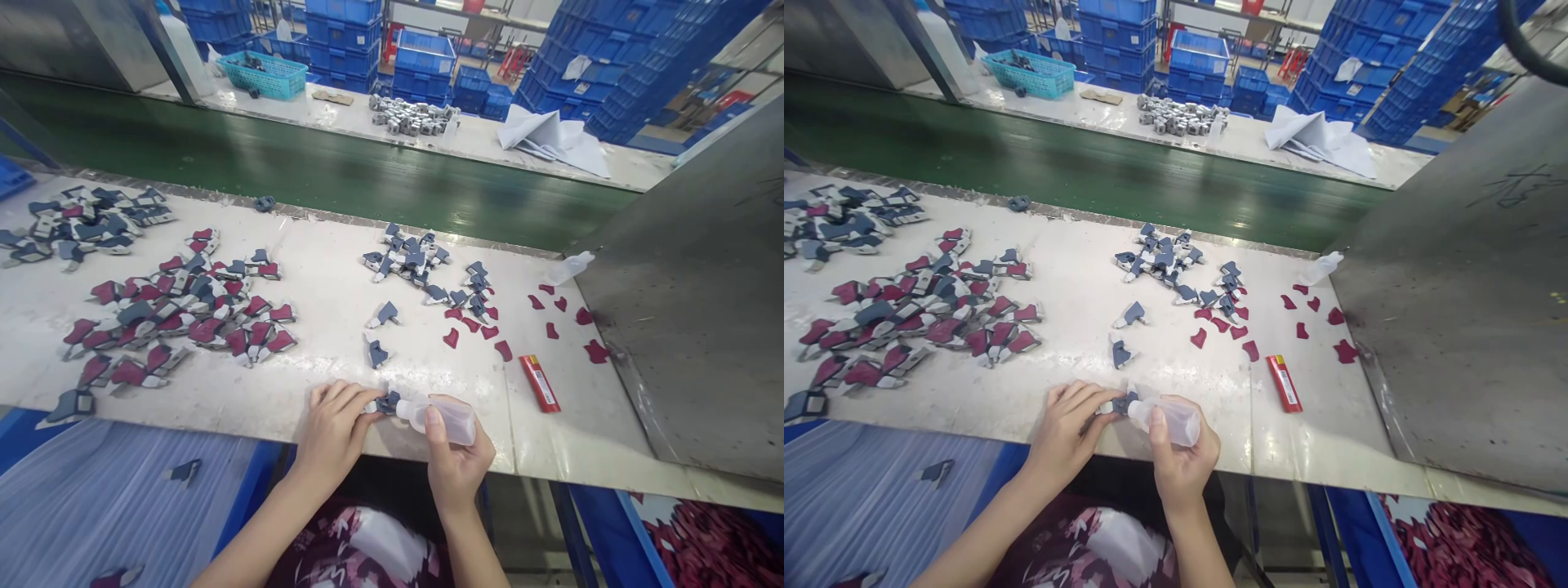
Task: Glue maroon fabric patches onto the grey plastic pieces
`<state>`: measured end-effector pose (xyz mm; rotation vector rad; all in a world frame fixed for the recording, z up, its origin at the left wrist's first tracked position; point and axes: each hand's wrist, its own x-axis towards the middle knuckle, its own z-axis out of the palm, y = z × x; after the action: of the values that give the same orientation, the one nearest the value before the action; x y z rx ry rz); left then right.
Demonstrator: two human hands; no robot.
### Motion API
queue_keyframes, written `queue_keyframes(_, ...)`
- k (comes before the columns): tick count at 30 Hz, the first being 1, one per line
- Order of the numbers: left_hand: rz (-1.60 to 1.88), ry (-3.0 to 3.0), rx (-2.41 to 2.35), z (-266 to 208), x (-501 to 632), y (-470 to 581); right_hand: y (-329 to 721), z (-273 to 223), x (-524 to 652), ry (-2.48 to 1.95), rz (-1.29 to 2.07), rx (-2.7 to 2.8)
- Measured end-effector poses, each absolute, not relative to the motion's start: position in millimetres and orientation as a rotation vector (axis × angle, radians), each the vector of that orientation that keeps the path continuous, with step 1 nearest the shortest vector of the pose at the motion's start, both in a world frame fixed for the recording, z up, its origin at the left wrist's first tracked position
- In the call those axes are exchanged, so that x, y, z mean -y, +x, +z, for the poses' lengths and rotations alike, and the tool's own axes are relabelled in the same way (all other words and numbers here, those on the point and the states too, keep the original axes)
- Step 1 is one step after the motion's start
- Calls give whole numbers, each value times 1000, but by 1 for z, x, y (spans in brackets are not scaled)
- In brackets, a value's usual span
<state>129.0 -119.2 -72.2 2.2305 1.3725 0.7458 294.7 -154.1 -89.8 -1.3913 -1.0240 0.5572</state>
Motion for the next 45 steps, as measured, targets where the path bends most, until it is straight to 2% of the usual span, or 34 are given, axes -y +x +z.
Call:
queue_keyframes(8, 742, 2235, -1379, -74, 119, 129, 296, -85, 154, -1392, 550, 1035)
queue_keyframes(22, 736, 2251, -1386, -74, 119, 129, 298, -78, 157, -1542, 301, 857)
queue_keyframes(25, 733, 2244, -1398, -73, 119, 129, 303, -81, 158, -1510, 360, 796)
queue_keyframes(30, 719, 2251, -1399, -72, 119, 128, 320, -80, 141, -1381, 658, 661)
queue_keyframes(41, 814, 2341, -1321, -87, 112, 115, 324, -76, 84, -1478, 816, 1135)
queue_keyframes(43, 834, 2307, -1302, -88, 112, 113, 346, -70, 87, -1542, 716, 1384)
queue_keyframes(45, 848, 2245, -1286, -87, 111, 111, 377, -63, 88, -1664, 406, 1615)
